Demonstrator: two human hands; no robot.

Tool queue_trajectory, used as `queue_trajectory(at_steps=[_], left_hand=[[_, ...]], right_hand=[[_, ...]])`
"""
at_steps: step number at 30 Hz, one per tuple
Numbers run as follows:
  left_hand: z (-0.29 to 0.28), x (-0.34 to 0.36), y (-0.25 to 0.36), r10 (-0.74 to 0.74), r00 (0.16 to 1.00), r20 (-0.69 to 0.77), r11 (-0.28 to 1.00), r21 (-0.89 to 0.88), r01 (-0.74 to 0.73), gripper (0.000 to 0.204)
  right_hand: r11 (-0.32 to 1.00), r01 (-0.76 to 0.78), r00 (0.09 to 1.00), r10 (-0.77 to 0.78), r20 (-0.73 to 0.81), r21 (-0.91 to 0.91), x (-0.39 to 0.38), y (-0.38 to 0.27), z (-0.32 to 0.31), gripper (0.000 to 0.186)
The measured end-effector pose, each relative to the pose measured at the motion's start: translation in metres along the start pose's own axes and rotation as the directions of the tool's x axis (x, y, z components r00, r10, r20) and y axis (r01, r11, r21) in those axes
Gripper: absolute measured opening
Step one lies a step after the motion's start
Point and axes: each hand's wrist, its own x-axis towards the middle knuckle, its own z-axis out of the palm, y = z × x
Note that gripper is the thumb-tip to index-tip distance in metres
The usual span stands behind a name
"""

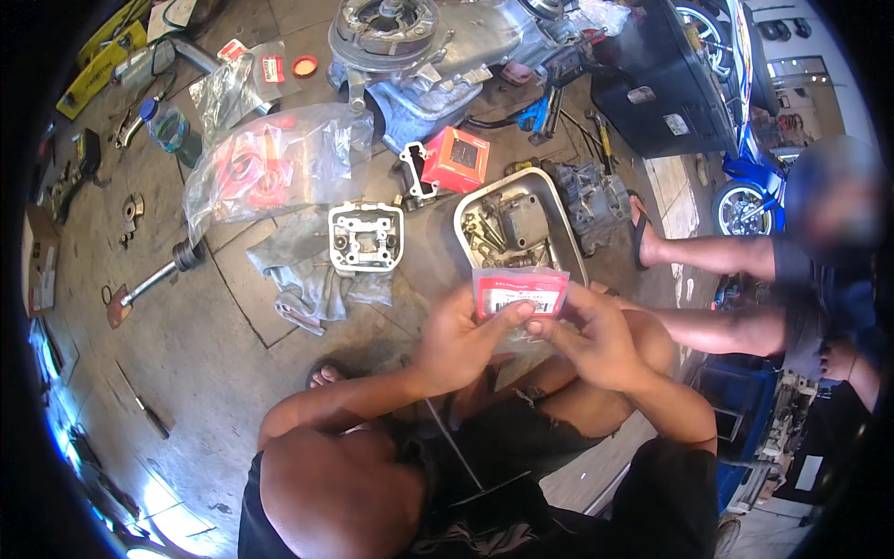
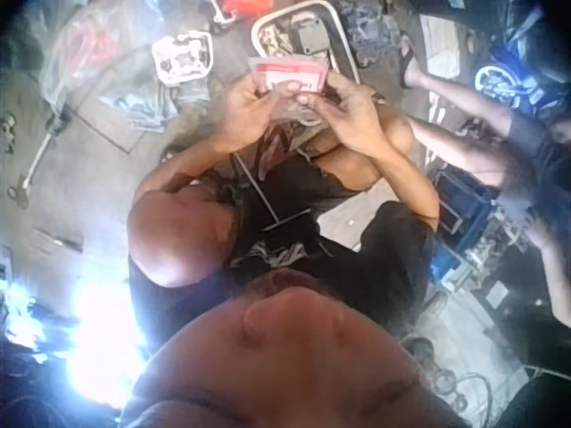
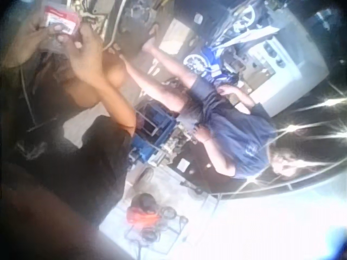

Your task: The person handles a motorcycle engine head, takes small components from a tray and a plastic bag, and uses a T-handle wrench to work on the assembly while sitting on the floor.

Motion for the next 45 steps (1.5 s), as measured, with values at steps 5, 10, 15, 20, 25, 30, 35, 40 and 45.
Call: queue_trajectory(at_steps=[5, 10, 15, 20, 25, 30, 35, 40, 45], left_hand=[[-0.020, 0.004, -0.004, 0.048, 0.999, -0.002, 0.997, 0.053, -0.048, 0.034], [-0.018, -0.003, -0.015, -0.002, 0.994, -0.106, 0.992, -0.126, -0.012, 0.041], [-0.033, -0.006, -0.015, -0.069, 0.994, -0.082, 0.997, 0.014, 0.071, 0.028], [-0.031, 0.000, 0.005, -0.094, 0.995, -0.043, 0.995, 0.012, 0.095, 0.037], [-0.024, -0.009, -0.011, 0.001, 0.997, -0.074, 1.000, -0.001, -0.001, 0.030], [-0.040, -0.022, -0.014, 0.025, 0.998, 0.060, 0.975, 0.219, -0.038, 0.032], [-0.112, -0.002, 0.000, 0.372, 0.920, 0.121, 0.279, 0.931, -0.236, 0.046], [-0.146, 0.036, -0.018, 0.321, 0.944, 0.076, -0.318, 0.948, 0.032, 0.067], [-0.183, 0.033, -0.036, 0.195, 0.976, 0.099, -0.295, 0.955, -0.038, 0.074]], right_hand=[[0.954, 0.063, 0.998, -0.070, -0.011, -0.292, 0.006, -0.015, -0.008, 0.018], [0.936, 0.120, 0.993, -0.120, 0.021, -0.330, 0.004, -0.009, -0.007, 0.015], [0.911, 0.129, 0.989, -0.149, -0.022, -0.391, 0.004, -0.010, -0.007, 0.014], [0.943, 0.055, 0.998, -0.063, -0.013, -0.328, -0.001, -0.007, -0.001, 0.018], [0.957, 0.055, 0.998, -0.049, 0.028, -0.284, 0.004, -0.009, -0.007, 0.018], [0.990, -0.089, 0.994, 0.082, -0.065, -0.105, -0.002, -0.009, -0.018, 0.011], [0.755, 0.370, 0.896, -0.136, 0.423, -0.542, 0.041, -0.020, -0.043, 0.015], [0.554, 0.605, 0.736, -0.114, 0.667, -0.573, 0.083, 0.021, -0.031, 0.027], [0.578, 0.666, 0.674, -0.194, 0.713, -0.472, 0.113, 0.049, 0.002, 0.029]])
